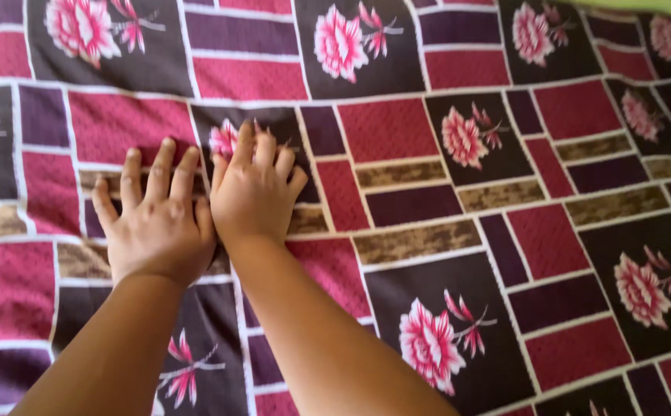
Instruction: The person smoothes out a floral patterned bedspread across the surface of a bed, tucking the edges in along the side and headboard.
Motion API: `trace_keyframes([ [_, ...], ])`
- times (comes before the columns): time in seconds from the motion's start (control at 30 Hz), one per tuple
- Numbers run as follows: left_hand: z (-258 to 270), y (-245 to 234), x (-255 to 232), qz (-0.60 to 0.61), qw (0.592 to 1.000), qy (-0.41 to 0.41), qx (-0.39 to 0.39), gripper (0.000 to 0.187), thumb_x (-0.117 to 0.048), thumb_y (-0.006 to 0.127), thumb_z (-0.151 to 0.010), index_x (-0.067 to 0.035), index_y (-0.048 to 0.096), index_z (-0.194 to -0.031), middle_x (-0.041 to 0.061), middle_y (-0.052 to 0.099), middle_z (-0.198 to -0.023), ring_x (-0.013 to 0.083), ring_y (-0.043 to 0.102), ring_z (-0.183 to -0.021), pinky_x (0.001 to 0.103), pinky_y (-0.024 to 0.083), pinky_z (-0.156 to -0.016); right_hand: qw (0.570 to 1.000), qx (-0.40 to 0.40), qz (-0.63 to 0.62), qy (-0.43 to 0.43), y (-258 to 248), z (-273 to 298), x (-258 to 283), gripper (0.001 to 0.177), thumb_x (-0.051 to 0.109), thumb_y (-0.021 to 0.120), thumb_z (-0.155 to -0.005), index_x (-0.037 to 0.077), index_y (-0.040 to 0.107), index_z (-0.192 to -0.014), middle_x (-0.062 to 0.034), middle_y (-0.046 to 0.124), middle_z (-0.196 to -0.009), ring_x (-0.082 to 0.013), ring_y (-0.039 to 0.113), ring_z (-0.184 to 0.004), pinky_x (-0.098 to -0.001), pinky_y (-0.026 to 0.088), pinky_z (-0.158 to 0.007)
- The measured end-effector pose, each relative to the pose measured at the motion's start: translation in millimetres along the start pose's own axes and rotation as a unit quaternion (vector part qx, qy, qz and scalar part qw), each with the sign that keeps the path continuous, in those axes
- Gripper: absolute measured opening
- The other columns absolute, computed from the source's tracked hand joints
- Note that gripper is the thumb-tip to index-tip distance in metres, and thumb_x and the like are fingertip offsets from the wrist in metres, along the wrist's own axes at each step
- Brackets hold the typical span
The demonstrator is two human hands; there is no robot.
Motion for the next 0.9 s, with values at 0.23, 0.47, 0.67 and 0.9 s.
trace_keyframes([
  [0.23, -11, -3, 0, -0.024, 0.999, 0.018, -0.013, 0.059, -0.041, 0.051, -0.094, -0.027, 0.050, -0.151, 0.003, 0.047, -0.157, 0.0324, 0.037, -0.144, 0.061, 0.021, -0.117, 0.998, 0.051, 0.008, -0.033, 25, -13, 4, 0.015, 0.026, 0.063, -0.097, 0.012, 0.062, -0.092, -0.0055, 0.062, -0.097, -0.0293, 0.061, -0.099, -0.0494, 0.044, -0.082],
  [0.47, -10, -1, 1, 0.011, 0.999, 0.031, -0.043, 0.060, -0.036, 0.052, -0.091, -0.025, 0.051, -0.150, 0.004, 0.046, -0.158, 0.0269, 0.036, -0.149, 0.062, 0.020, -0.120, 0.997, 0.044, -0.050, -0.044, 34, -14, 2, 0.012, 0.022, 0.061, -0.098, 0.011, 0.060, -0.093, -0.0061, 0.062, -0.098, -0.0296, 0.061, -0.098, -0.0503, 0.044, -0.083],
  [0.67, -14, 2, 3, 0.011, 0.999, 0.027, -0.026, 0.064, -0.036, 0.052, -0.090, -0.028, 0.047, -0.153, 0.003, 0.040, -0.163, 0.0268, 0.030, -0.153, 0.062, 0.015, -0.122, 0.996, 0.070, -0.031, -0.054, 38, -20, 5, 0.010, 0.020, 0.064, -0.092, 0.011, 0.060, -0.092, -0.0074, 0.061, -0.097, -0.0307, 0.061, -0.097, -0.0504, 0.044, -0.082],
  [0.9, -23, -2, 1, 0.000, 1.000, 0.014, 0.000, 0.071, -0.049, 0.054, -0.083, -0.030, 0.043, -0.151, 0.002, 0.034, -0.161, 0.0257, 0.026, -0.149, 0.061, 0.013, -0.117, 0.994, -0.052, -0.062, -0.068, 33, -45, 3, 0.044, 0.031, 0.067, -0.083, 0.007, 0.068, -0.120, -0.0104, 0.065, -0.107, -0.0328, 0.060, -0.098, -0.0509, 0.045, -0.079],
])
Point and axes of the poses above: each hand's wrist, its own z-axis away from the middle knuckle, its own y-axis out of the palm, x = y × z, the point moved 5 cm from there along -z, towards the middle knuckle
